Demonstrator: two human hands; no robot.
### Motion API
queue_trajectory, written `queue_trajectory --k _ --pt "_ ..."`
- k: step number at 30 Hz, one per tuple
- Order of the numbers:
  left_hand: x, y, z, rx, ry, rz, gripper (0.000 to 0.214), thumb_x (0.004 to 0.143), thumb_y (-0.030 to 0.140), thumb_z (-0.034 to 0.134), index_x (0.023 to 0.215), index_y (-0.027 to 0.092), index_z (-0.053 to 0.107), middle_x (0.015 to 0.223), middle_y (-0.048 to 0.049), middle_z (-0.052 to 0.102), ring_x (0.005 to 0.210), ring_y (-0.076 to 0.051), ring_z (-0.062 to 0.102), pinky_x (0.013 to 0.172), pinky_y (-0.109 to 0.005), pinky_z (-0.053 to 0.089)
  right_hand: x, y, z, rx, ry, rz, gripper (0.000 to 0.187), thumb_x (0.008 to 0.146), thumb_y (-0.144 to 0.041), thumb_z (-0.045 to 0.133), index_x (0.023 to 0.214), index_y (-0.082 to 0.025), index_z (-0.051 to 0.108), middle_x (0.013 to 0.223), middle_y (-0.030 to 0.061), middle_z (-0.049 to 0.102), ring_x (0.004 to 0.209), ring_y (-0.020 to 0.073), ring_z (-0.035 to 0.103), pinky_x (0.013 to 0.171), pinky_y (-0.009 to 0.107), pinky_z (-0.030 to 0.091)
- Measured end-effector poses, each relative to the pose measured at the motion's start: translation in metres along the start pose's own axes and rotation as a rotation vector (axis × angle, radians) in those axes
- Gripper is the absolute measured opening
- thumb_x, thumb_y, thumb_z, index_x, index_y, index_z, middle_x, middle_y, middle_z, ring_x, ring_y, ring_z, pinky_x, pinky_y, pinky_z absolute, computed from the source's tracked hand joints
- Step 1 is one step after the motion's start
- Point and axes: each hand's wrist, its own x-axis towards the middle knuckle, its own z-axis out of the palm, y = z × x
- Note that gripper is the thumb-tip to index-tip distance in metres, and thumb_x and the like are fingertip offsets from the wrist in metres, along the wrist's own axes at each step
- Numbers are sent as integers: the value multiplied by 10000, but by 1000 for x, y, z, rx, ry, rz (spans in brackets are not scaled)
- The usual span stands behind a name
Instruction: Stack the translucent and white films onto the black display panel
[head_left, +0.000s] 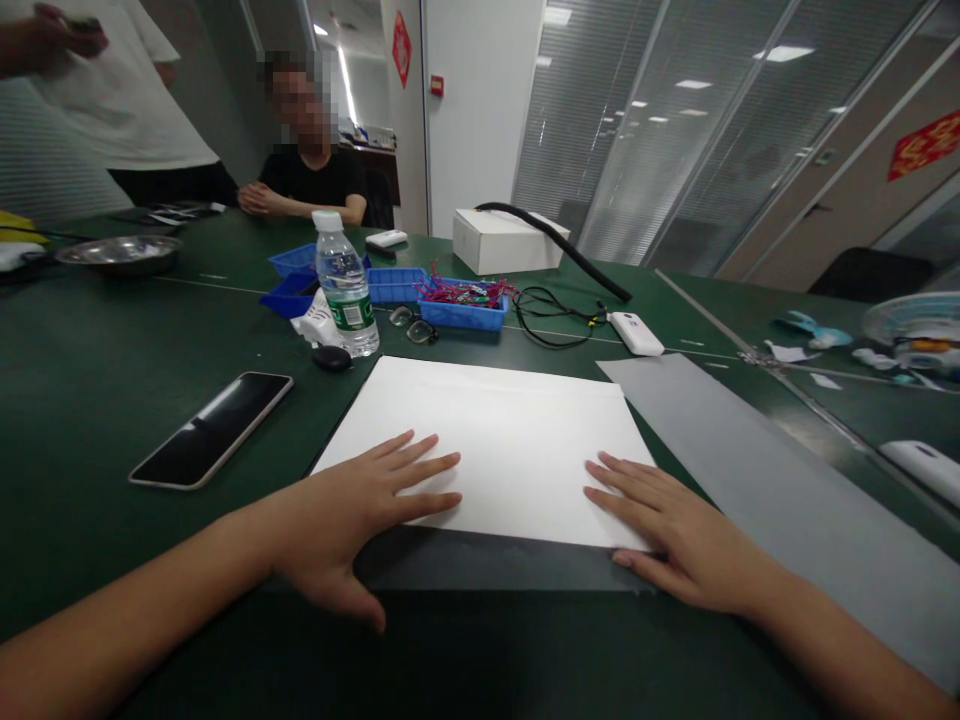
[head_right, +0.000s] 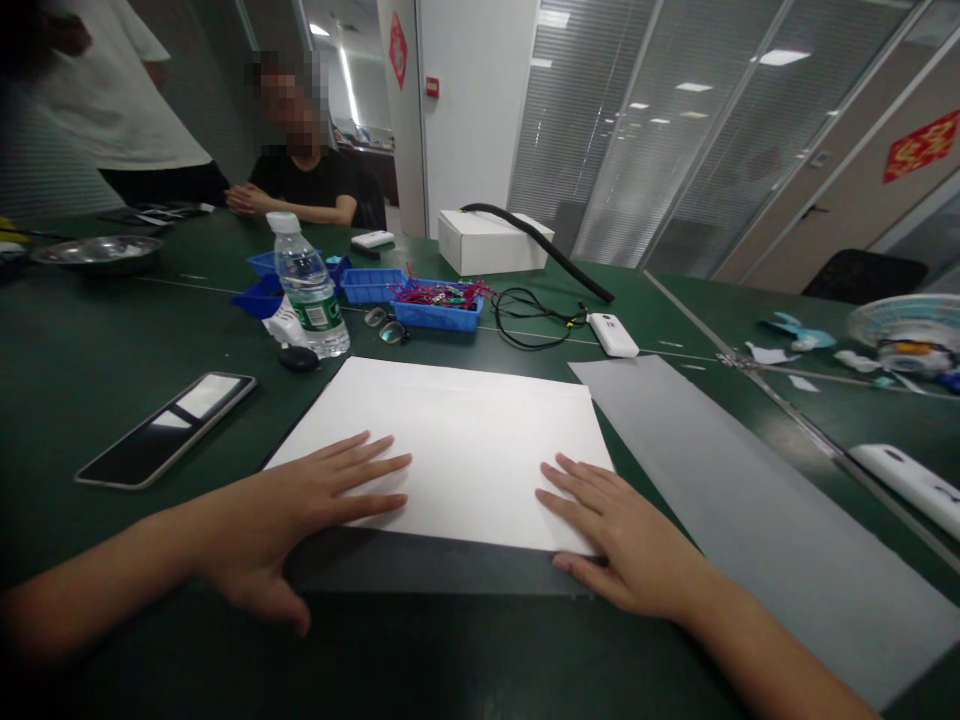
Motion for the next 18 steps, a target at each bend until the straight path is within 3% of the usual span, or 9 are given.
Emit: queue_trajectory --k 4,8,13,18 --pt "-2 4 -7 18 -49 -50 1131 778 573 900 1742 297 377 1835 -165 224 1661 -554 195 1298 -822 183 0 0 0 32 28 -17 764 1022 -475 654 1722 -308 399 1743 94 443 1630 308 400 1283 550 444" --pt "-8 -2 -7 36 -19 -60 1071 808 530 883 1732 308 391 1824 -149 277 1664 -524 232 1315 -774 234 3 -4 -8 56 42 -116 798 1001 -478 667 1727 -296 392 1736 87 457 1628 300 404 1318 530 396" --pt "-12 -16 2 44 78 -37 981 850 525 859 1708 301 438 1800 -155 339 1649 -516 294 1317 -757 259 7 -13 -13 65 -6 -168 878 963 -555 714 1727 -264 395 1735 117 451 1608 325 435 1283 529 454" --pt "-12 -25 10 54 145 -33 914 891 504 837 1695 293 458 1779 -161 387 1639 -504 328 1317 -747 272 6 -10 -8 40 41 -125 768 1004 -394 696 1714 -305 418 1683 89 529 1571 287 494 1257 494 494"
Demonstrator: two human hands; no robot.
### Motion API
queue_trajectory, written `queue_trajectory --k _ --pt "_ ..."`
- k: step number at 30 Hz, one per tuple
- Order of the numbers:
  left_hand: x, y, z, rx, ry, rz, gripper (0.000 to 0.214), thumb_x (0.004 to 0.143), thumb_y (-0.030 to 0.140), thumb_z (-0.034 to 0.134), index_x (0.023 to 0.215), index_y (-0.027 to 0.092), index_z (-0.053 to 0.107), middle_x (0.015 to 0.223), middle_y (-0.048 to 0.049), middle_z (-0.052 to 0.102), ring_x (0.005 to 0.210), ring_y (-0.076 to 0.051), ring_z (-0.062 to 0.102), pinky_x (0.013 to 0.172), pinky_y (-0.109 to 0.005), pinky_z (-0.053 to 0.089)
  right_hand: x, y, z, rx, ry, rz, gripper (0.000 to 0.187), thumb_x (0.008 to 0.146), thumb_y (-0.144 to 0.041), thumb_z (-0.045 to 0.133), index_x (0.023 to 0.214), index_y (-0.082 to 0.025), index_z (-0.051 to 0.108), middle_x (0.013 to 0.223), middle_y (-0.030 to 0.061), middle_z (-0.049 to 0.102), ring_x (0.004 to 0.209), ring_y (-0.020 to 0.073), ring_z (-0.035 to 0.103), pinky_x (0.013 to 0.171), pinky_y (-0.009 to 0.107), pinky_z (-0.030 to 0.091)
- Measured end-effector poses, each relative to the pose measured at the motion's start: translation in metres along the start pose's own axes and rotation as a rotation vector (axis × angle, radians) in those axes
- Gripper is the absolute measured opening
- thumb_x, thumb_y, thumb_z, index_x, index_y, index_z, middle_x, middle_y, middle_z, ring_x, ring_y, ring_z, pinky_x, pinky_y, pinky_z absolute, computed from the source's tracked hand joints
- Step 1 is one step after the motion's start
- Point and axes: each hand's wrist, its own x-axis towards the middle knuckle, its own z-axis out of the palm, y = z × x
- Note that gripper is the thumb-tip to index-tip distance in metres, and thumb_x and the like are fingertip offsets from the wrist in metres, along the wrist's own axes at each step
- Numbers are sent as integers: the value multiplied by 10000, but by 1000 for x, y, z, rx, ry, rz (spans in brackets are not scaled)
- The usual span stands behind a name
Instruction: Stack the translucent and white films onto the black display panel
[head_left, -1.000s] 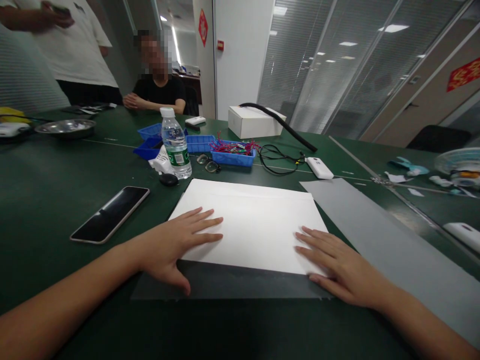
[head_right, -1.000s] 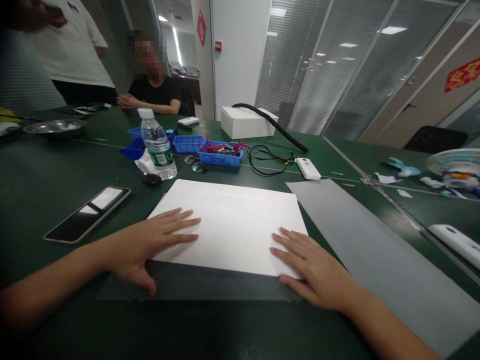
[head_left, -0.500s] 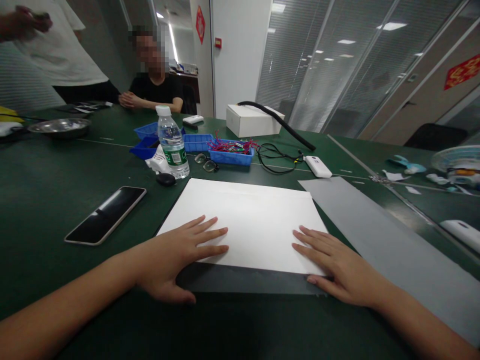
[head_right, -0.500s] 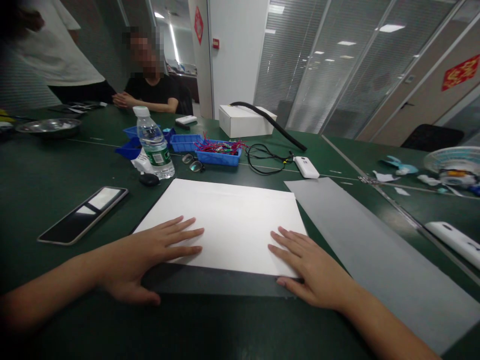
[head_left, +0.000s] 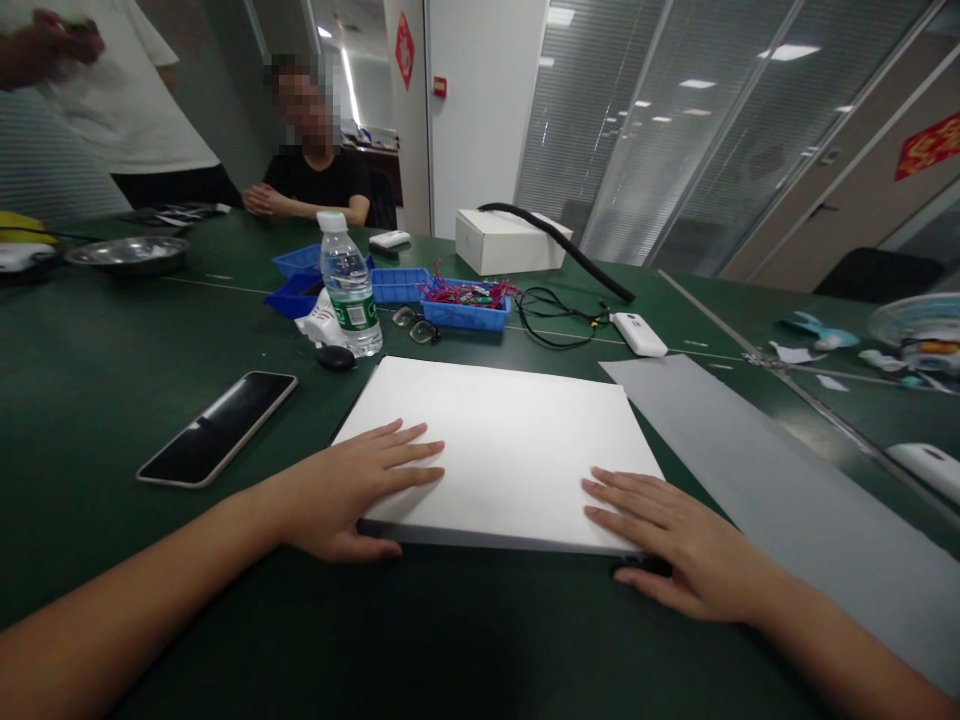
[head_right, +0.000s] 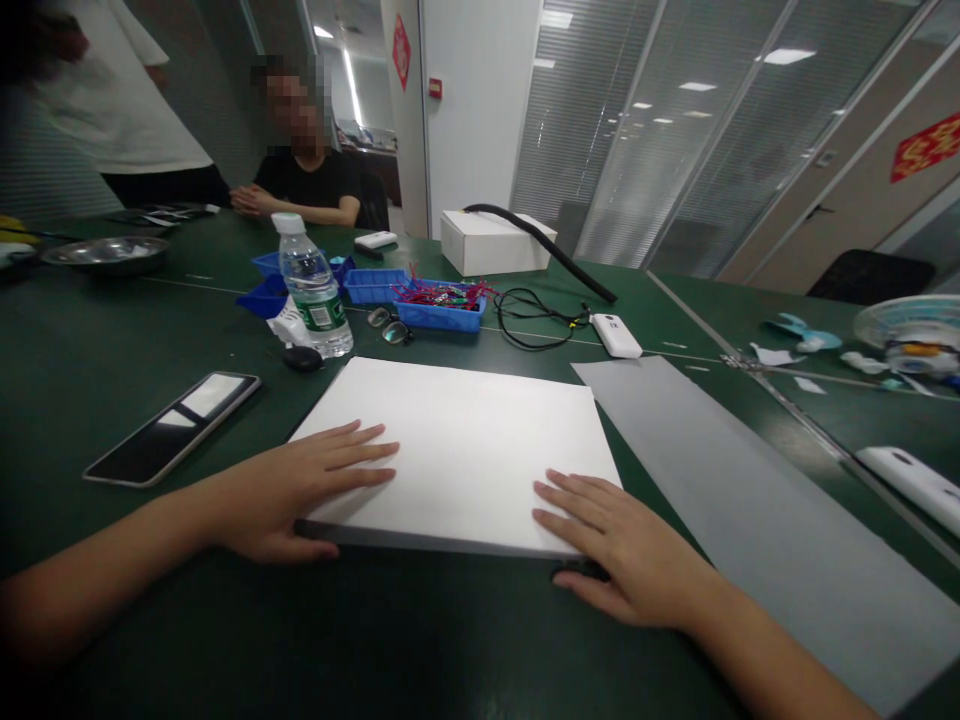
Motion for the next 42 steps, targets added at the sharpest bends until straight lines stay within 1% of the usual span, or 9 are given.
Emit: queue_trajectory --k 7,14,19,23,30,33,36,40,42 --pt "-2 -7 0 32 24 -38 843 911 530 825 1656 282 519 1751 -155 441 1618 -483 386 1314 -699 331 -3 6 1 -27 20 10 700 1029 -410 682 1685 -302 466 1653 85 566 1523 287 556 1185 500 572" --pt "-5 -13 -3 74 14 -51 850 881 582 841 1620 262 570 1724 -161 480 1581 -472 459 1301 -666 379 -5 8 2 30 17 40 707 1008 -416 720 1671 -326 490 1648 78 575 1518 284 562 1199 497 558" --pt "-8 -16 -5 58 27 -37 851 854 538 844 1612 256 579 1715 -156 498 1565 -464 488 1293 -644 403 -5 10 2 26 12 34 693 1013 -423 713 1665 -321 500 1644 84 579 1511 280 569 1192 488 563" --pt "-12 -21 -5 58 42 -43 871 831 533 857 1616 291 571 1734 -137 477 1568 -453 488 1298 -624 400 -5 10 1 25 18 33 684 1011 -425 715 1655 -316 514 1637 82 587 1507 282 574 1183 488 572" --pt "-16 -30 -2 79 67 -45 940 832 632 854 1639 265 542 1751 -186 438 1566 -478 479 1277 -644 414 -6 10 1 18 19 28 690 1016 -435 710 1662 -311 500 1641 81 582 1509 279 572 1170 488 583" --pt "-16 -32 -1 78 82 -35 973 825 651 859 1656 281 515 1765 -178 417 1576 -477 465 1286 -645 399 -6 10 1 45 21 40 693 1012 -430 717 1662 -323 502 1642 77 582 1507 277 574 1182 485 571" --pt "-16 -34 -1 71 93 -31 1003 816 674 861 1672 306 490 1790 -161 376 1602 -481 420 1313 -664 342 -6 10 1 62 31 40 706 1007 -431 721 1668 -329 494 1639 77 586 1503 274 578 1191 477 562" --pt "-15 -36 0 61 74 -62 1061 796 710 867 1697 337 447 1815 -142 324 1644 -493 330 1329 -702 268 -7 12 0 70 31 38 753 1008 -438 714 1700 -315 442 1631 87 595 1499 269 583 1203 466 551" --pt "-15 -37 1 53 66 -78 1083 787 722 873 1704 351 433 1819 -134 319 1652 -490 313 1332 -706 248 -8 12 0 67 28 47 736 1016 -423 704 1697 -320 445 1632 84 594 1502 267 579 1207 469 548"
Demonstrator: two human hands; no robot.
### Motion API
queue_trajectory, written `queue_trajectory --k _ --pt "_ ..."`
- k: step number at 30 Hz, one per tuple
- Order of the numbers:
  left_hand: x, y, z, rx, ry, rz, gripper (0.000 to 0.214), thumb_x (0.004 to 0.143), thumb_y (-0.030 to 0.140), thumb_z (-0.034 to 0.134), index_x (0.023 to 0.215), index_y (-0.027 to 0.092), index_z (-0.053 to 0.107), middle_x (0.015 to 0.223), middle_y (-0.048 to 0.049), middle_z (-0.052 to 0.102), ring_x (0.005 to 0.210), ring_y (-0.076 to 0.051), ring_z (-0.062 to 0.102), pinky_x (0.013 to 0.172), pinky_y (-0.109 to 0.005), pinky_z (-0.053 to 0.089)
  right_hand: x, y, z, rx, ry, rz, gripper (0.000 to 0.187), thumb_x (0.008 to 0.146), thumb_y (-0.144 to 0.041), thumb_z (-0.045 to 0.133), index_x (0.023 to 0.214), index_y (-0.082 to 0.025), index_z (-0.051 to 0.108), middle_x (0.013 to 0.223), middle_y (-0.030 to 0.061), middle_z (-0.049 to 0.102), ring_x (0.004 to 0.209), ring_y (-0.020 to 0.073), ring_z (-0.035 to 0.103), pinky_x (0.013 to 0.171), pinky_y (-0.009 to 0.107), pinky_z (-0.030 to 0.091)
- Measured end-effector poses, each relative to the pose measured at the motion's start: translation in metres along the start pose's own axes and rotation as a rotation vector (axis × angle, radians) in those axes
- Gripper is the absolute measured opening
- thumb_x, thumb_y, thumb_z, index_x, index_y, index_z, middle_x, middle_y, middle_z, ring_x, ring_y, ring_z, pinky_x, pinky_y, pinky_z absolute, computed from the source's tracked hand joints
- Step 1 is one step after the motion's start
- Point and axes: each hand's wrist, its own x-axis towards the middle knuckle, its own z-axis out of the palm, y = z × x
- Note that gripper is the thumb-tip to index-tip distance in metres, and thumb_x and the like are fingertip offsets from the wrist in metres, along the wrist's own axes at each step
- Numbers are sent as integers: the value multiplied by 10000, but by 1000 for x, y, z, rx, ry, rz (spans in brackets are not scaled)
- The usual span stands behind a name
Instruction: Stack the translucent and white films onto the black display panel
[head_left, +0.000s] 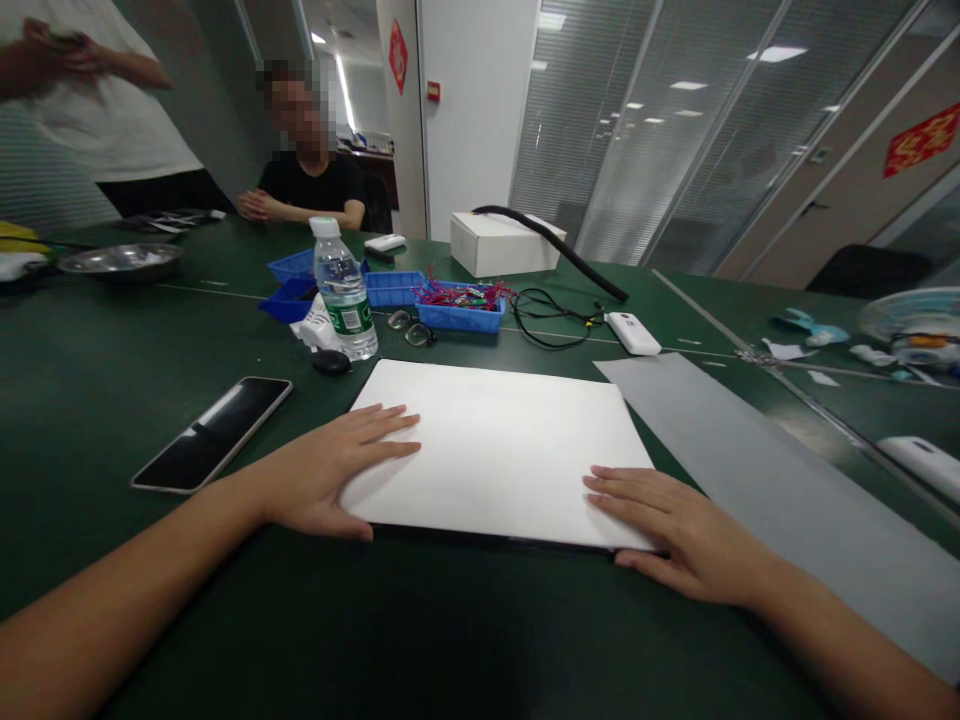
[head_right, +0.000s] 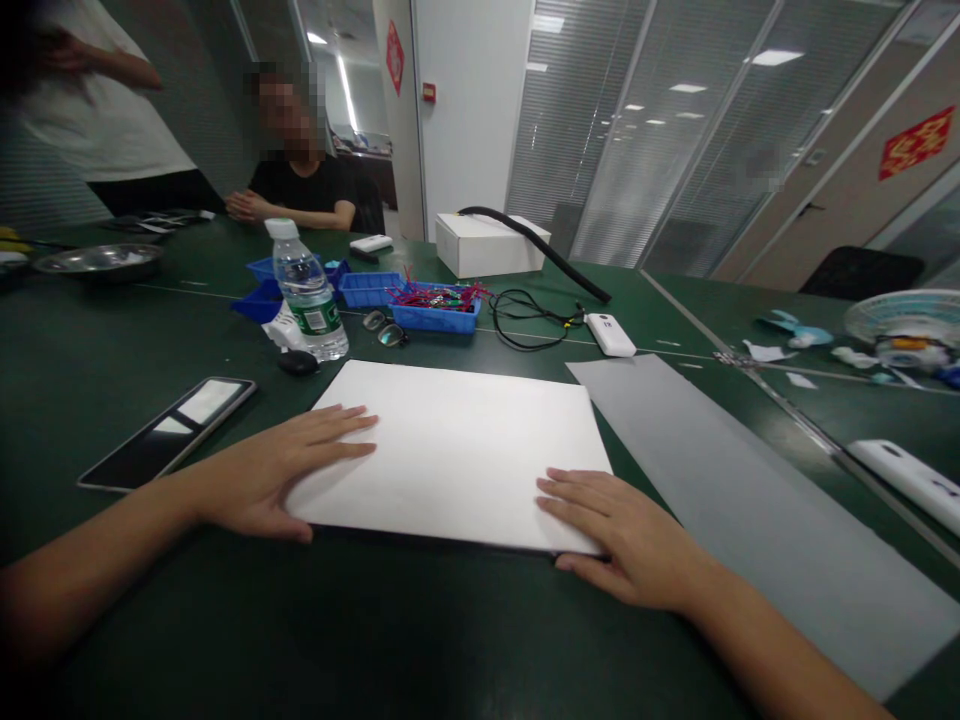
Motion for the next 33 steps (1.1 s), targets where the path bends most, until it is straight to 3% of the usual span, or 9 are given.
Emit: queue_trajectory --k 15,18,22,26,33 --pt "-1 -1 1 -24 -27 -6 1094 817 727 846 1728 339 381 1819 -144 315 1653 -485 314 1332 -697 250 2 0 0 -29 18 -11 682 1022 -411 696 1662 -295 491 1629 88 599 1503 257 578 1181 461 569" --pt "-2 -6 5 -48 -31 7 1113 824 823 781 1737 342 363 1832 -136 286 1661 -493 286 1334 -716 216 2 0 0 -30 25 -16 687 1021 -418 696 1662 -289 488 1633 98 595 1497 259 585 1168 457 577" --pt "-5 -15 9 -118 23 15 997 927 900 568 1739 360 362 1836 -94 291 1676 -458 270 1356 -691 166 3 1 -1 -44 28 -29 692 1020 -442 695 1658 -273 487 1626 112 601 1489 267 592 1143 469 594" --pt "-6 -20 11 -128 68 -105 841 1036 828 443 1727 350 399 1826 -77 321 1700 -412 222 1370 -667 133 2 3 0 -32 27 -25 685 1017 -436 698 1652 -282 494 1628 111 599 1491 270 590 1150 475 588" --pt "-1 -23 21 -95 154 -371 848 1042 827 419 1659 256 531 1828 -127 291 1707 -438 154 1350 -700 166 0 3 1 0 26 -2 695 1013 -433 704 1662 -314 482 1635 98 594 1487 280 593 1156 496 579"
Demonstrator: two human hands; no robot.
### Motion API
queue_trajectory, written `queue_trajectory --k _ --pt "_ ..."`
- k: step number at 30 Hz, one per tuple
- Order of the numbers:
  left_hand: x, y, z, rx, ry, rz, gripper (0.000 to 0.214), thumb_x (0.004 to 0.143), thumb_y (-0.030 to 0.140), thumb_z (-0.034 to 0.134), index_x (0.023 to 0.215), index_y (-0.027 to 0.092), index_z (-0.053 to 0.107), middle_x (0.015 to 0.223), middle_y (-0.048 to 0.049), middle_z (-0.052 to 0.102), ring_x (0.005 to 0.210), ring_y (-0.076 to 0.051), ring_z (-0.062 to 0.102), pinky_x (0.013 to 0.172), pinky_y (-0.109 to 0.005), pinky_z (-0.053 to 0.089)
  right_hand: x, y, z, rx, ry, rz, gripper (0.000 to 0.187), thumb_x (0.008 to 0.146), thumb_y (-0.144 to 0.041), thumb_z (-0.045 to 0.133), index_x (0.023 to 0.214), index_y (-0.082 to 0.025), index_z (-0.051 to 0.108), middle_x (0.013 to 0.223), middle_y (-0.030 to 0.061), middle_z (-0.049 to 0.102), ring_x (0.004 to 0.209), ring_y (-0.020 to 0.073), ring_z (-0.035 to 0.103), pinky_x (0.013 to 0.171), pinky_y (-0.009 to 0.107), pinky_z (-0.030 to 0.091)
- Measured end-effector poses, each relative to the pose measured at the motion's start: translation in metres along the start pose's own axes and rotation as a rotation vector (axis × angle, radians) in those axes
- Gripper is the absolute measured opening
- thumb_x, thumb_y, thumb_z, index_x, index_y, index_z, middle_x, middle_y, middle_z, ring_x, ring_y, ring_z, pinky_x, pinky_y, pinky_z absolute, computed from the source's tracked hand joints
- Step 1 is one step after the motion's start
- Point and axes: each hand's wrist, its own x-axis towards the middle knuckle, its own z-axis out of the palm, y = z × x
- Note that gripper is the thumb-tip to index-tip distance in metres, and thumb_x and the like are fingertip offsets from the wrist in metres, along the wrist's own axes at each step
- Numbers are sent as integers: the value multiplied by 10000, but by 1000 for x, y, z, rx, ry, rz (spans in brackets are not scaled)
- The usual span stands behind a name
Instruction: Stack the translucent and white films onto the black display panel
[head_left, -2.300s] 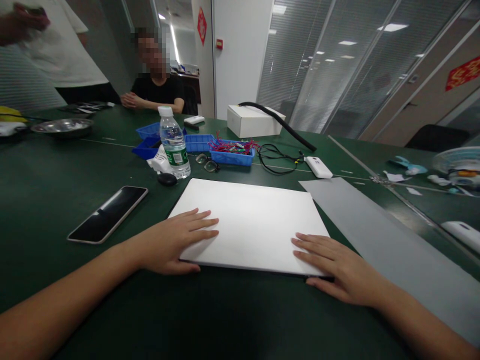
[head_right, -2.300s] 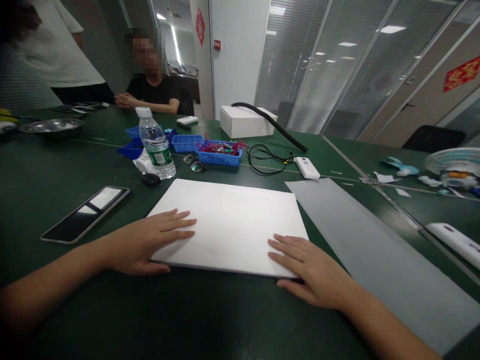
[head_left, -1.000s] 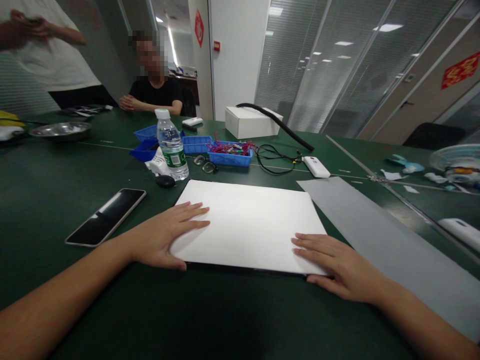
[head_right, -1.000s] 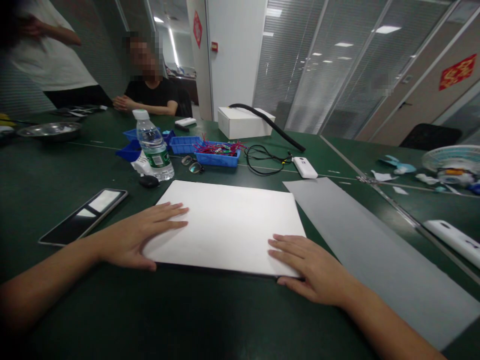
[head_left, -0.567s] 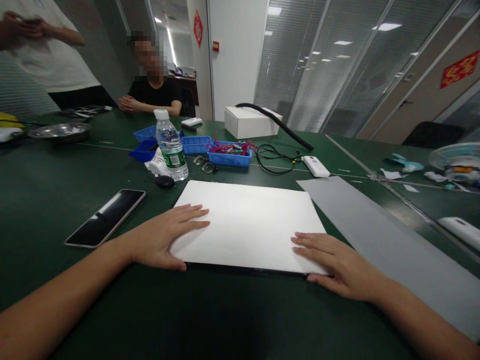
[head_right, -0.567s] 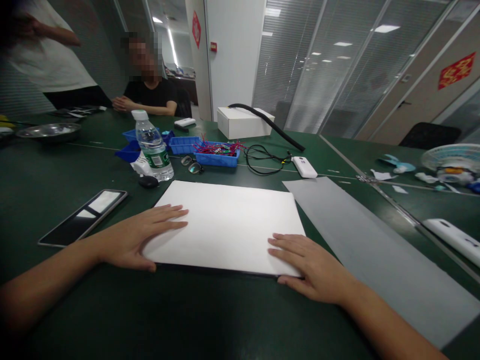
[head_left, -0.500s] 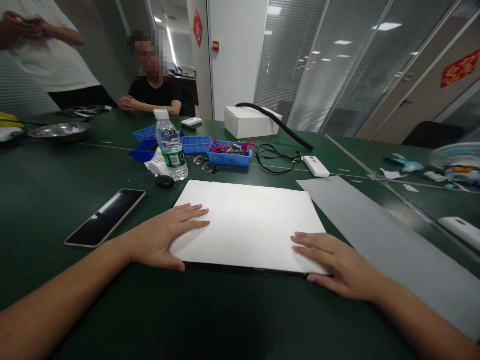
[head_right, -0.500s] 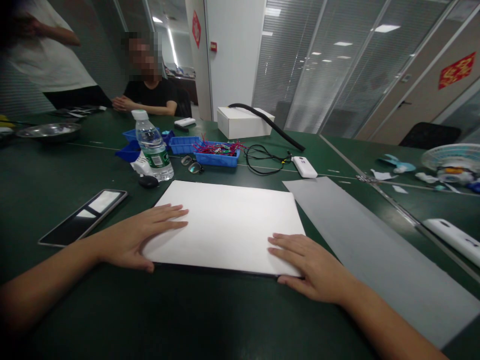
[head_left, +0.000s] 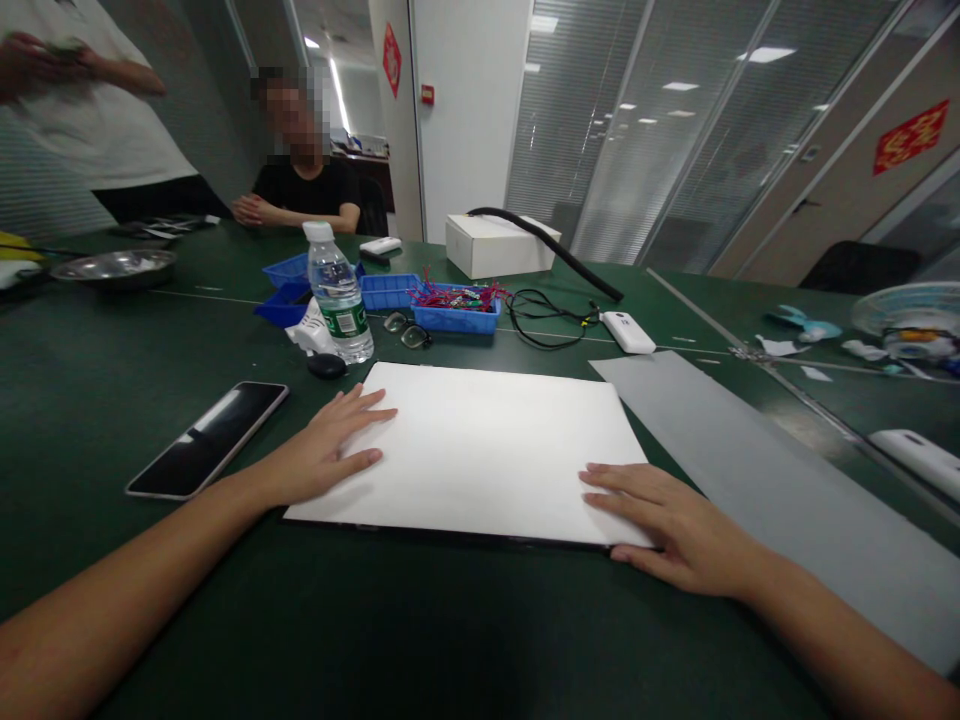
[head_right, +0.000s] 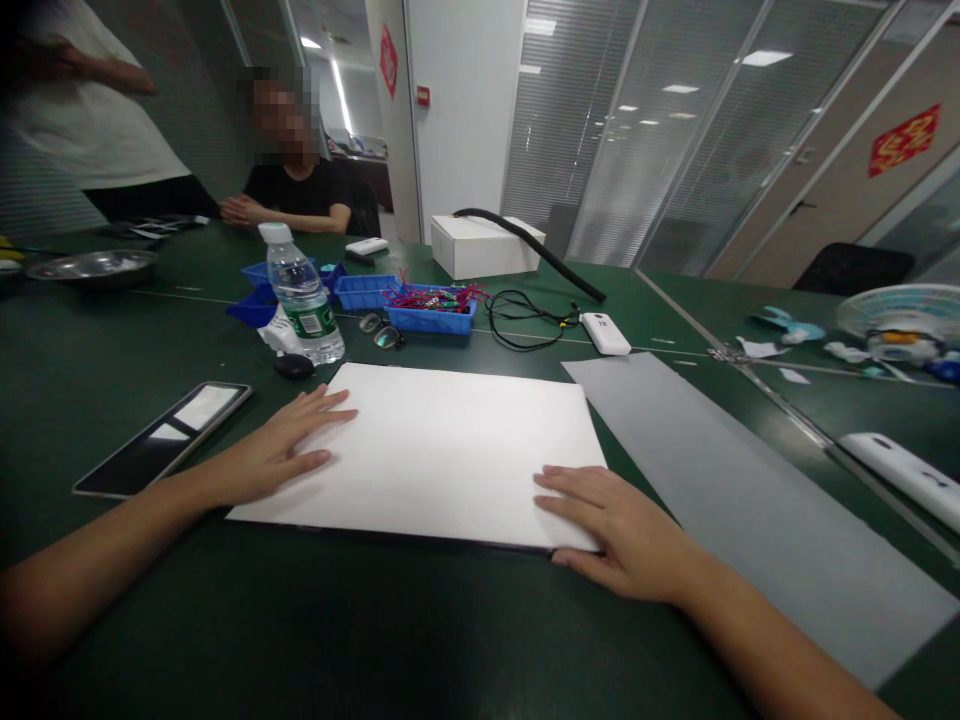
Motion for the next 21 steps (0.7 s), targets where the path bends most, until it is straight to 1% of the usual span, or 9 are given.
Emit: queue_trajectory --k 4,7,13,17,21 --pt "0 6 0 48 -16 -17 867 1032 801 465 1667 214 521 1828 -147 273 1706 -445 138 1342 -686 221 1 0 1 18 18 -9 693 1013 -418 707 1660 -313 484 1630 103 598 1485 276 595 1156 486 578" --pt "-1 10 -3 52 -35 -18 858 1030 775 490 1676 212 507 1831 -138 268 1708 -436 144 1339 -661 261 1 1 1 29 24 -7 664 1014 -412 708 1640 -314 512 1623 102 605 1479 276 601 1152 482 582" --pt "-1 8 -1 50 -26 -15 850 1027 769 503 1681 225 503 1831 -123 274 1707 -433 154 1339 -662 262 0 1 2 16 5 4 660 1009 -429 719 1630 -312 526 1632 99 596 1491 280 589 1160 495 579" --pt "-2 6 0 65 -15 -6 833 1027 755 518 1677 235 509 1827 -117 284 1702 -435 171 1336 -659 276 -1 2 2 23 1 2 693 1008 -429 714 1656 -323 490 1644 96 584 1506 283 573 1172 508 569" --pt "-2 7 -2 87 -8 13 820 1039 745 513 1682 236 500 1822 -114 295 1701 -418 189 1342 -627 286 -2 4 4 11 -10 31 760 998 -473 714 1690 -329 436 1684 114 535 1550 316 523 1198 565 541"
